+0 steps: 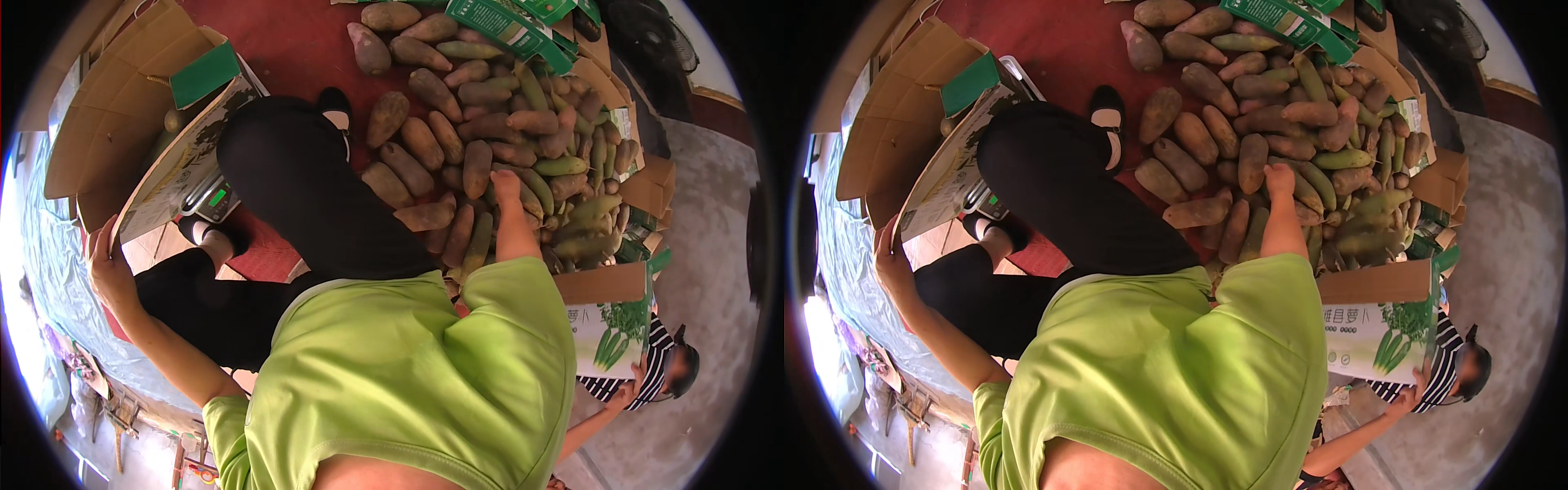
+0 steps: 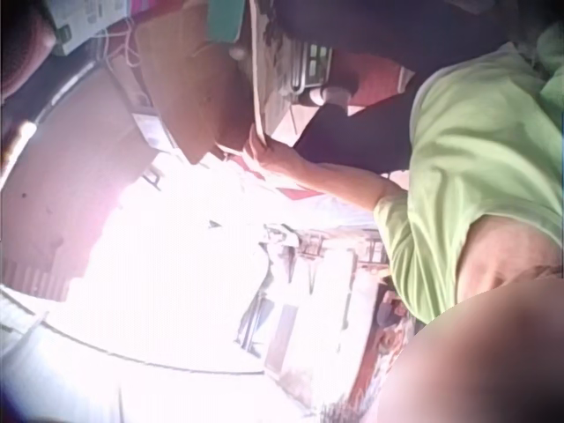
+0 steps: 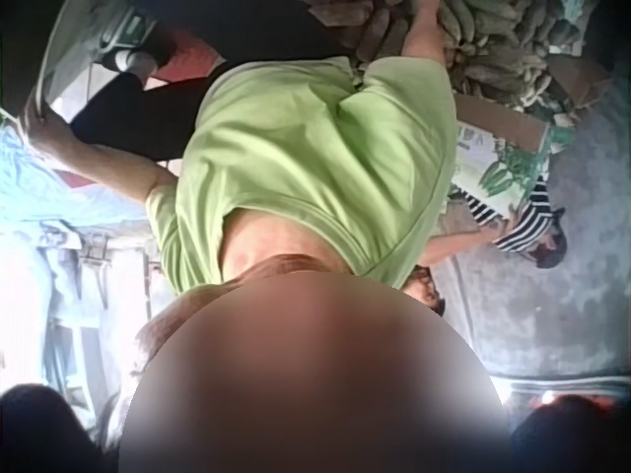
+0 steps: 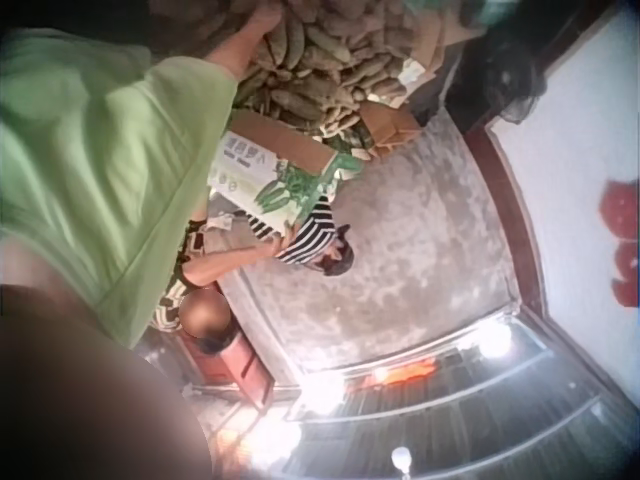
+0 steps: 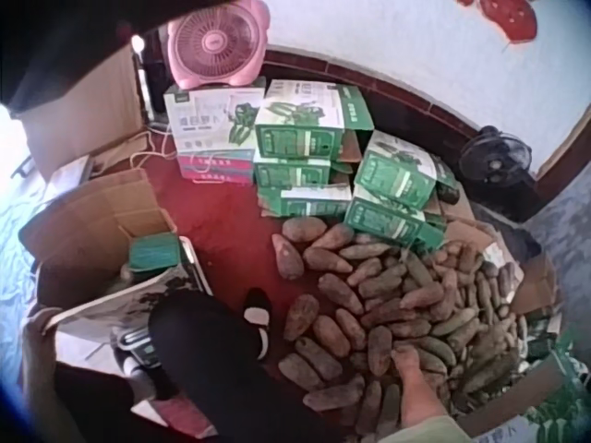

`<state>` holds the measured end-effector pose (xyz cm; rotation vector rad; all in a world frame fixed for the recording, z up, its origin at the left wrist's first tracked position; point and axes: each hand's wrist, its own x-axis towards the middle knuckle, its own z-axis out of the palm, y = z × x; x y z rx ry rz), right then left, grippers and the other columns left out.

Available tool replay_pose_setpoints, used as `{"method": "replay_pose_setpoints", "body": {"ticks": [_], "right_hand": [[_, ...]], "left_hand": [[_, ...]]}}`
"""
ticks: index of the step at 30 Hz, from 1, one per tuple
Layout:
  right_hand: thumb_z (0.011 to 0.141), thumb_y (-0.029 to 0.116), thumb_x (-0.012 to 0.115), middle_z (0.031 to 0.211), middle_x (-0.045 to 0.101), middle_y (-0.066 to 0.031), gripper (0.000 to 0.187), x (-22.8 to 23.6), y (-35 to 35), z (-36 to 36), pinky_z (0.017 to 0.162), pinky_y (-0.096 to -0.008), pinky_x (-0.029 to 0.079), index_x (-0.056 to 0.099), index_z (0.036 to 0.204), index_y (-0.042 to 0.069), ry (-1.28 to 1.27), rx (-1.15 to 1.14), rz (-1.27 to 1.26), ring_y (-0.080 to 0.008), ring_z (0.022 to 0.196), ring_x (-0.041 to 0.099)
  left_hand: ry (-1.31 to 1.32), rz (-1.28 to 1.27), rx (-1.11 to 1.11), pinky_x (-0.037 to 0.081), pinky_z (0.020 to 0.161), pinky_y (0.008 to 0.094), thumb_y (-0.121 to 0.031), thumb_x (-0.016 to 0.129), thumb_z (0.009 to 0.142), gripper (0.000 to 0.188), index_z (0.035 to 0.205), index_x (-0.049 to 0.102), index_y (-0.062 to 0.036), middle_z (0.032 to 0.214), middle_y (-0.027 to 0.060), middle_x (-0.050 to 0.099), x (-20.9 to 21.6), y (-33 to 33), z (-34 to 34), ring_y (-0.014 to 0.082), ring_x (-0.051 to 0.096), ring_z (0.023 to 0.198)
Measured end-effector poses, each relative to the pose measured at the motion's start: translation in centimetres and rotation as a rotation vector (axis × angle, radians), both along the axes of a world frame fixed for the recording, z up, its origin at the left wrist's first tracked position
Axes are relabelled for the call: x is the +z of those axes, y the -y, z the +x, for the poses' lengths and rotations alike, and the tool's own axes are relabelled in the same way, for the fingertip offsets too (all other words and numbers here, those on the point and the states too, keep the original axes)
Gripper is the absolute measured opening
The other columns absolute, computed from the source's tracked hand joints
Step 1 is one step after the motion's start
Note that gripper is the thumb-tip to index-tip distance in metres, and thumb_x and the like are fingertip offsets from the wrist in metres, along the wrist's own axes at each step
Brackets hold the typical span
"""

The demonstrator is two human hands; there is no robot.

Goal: Sort produce and pack them into cardboard boxes while using an electronic scale.

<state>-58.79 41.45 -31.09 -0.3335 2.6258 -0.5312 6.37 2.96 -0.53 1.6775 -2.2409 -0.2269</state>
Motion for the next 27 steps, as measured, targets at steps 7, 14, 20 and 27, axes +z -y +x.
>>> {"method": "replay_pose_setpoints", "body": {"ticks": [7,14,20,27], "right_hand": [[0.083,0.029,0.064,0.117,0.06,-0.0167,0.041,2.2,4.5,5.7,0.093,-0.042,0.046,0.058,0.118,0.008,-0.049,0.092,0.353,-0.0347,0.113,0.055],[0.081,0.022,0.064,0.142,0.037,-0.0056,0.063,8.1,4.8,3.9,0.098,-0.0481,0.041,0.036,0.137,0.019,-0.199,0.427,0.676,-0.0309,0.129,0.036],[0.081,0.017,0.061,0.142,0.036,-0.0042,0.066,9.7,8.0,4.2,0.101,-0.0499,0.036,0.032,0.14,0.021,-0.103,0.492,1.022,-0.0297,0.131,0.033],[0.081,0.017,0.062,0.134,0.04,-0.0061,0.065,7.3,7.0,3.4,0.1,-0.0487,0.037,0.034,0.139,0.021,-0.138,0.461,0.938,-0.0276,0.128,0.036]], "left_hand": [[0.022,-0.027,0.013,0.047,0.083,0.0309,0.002,0.055,0.086,0.026,0.108,0.066,-0.0066,0.1,0.0082,0.065,0.3,-0.7,1.2,0.0238,0.063,0.094],[0.044,-0.054,0.004,0.047,0.081,0.0298,0.002,0.055,0.086,0.026,0.108,0.066,-0.008,0.1,0.0069,0.065,0.0,-0.4,0.6,0.0234,0.063,0.092],[0.08,-0.067,0.034,0.047,0.077,0.029,0.002,0.055,0.085,0.029,0.108,0.067,-0.0111,0.098,0.0059,0.064,0.3,-0.7,0.2,0.0231,0.063,0.089],[0.101,-0.067,0.056,0.047,0.079,0.0288,0.008,0.053,0.08,0.038,0.108,0.067,-0.0123,0.101,0.0053,0.064,0.3,-0.7,0.0,0.0226,0.063,0.092]]}}
